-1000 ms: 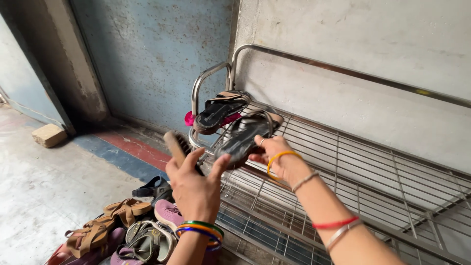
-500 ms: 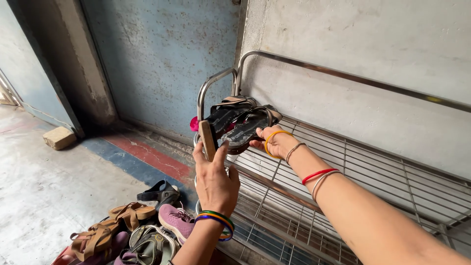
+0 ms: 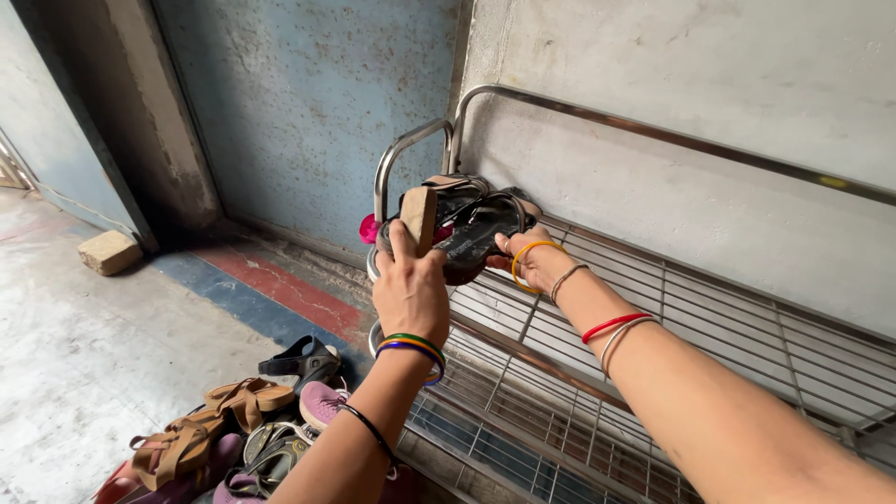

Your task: The person scrubs the soles and straps of several sandals and shoes using a brush, then places them on a metal shoe rack. The person handles black sandals, brown sandals, and a pair of sneakers, cleaning each one before arranging them on the rack.

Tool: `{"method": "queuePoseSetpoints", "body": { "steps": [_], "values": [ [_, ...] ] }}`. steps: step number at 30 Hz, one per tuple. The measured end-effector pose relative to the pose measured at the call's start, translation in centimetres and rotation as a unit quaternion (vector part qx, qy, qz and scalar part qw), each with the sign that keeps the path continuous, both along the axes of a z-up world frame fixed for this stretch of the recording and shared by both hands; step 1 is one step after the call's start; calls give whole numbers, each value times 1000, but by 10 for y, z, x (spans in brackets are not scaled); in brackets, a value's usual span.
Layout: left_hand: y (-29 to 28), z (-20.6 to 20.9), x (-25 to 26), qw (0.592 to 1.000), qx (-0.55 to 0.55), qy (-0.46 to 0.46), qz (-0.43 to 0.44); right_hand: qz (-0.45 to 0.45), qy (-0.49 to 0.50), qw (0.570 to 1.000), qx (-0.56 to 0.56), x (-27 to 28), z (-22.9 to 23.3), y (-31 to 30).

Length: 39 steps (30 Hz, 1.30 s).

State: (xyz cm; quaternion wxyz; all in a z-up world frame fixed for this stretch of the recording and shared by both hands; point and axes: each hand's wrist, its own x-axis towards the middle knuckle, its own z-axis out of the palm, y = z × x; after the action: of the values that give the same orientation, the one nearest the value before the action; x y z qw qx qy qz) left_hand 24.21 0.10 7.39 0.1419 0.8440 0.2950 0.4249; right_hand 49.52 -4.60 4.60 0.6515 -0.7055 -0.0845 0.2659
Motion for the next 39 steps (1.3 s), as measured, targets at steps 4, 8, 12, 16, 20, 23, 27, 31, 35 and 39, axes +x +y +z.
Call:
{"method": "queuePoseSetpoints", "body": {
  "steps": [4, 8, 12, 16, 20, 23, 27, 31, 35, 39],
  "values": [
    [3, -8, 5, 999, 42, -19, 6, -1, -8, 1000, 8, -8, 1, 4],
    [5, -15, 8, 997, 64, -38, 15, -19, -10, 999, 24, -19, 2, -1],
    [2, -14, 3, 999, 30, -33, 15, -37, -10, 999, 18, -38, 10, -5],
    [-3, -12, -5, 1000, -27, -4, 13, -34, -47, 997, 48, -29, -11, -3],
    [-8, -14, -24, 996, -92, 13, -7, -54, -59, 995, 57, -67, -3, -9],
    [-12, -21, -44, 994, -105, -2, -19, -54, -95, 994, 19, -126, 17, -15],
    [-17, -31, -77, 992, -117, -52, -17, -30, -352, 931, -90, -186, 10, -14],
    [-12, -57, -110, 989, -119, -84, -7, 18, -500, 861, -86, -243, -5, -8],
    [-6, -84, -153, 985, -156, -67, -3, 97, -537, 838, -16, -295, -35, 5],
    [-2, -127, -193, 973, -226, -27, 33, 193, -430, 877, -91, -335, -84, 19]
  ]
}}
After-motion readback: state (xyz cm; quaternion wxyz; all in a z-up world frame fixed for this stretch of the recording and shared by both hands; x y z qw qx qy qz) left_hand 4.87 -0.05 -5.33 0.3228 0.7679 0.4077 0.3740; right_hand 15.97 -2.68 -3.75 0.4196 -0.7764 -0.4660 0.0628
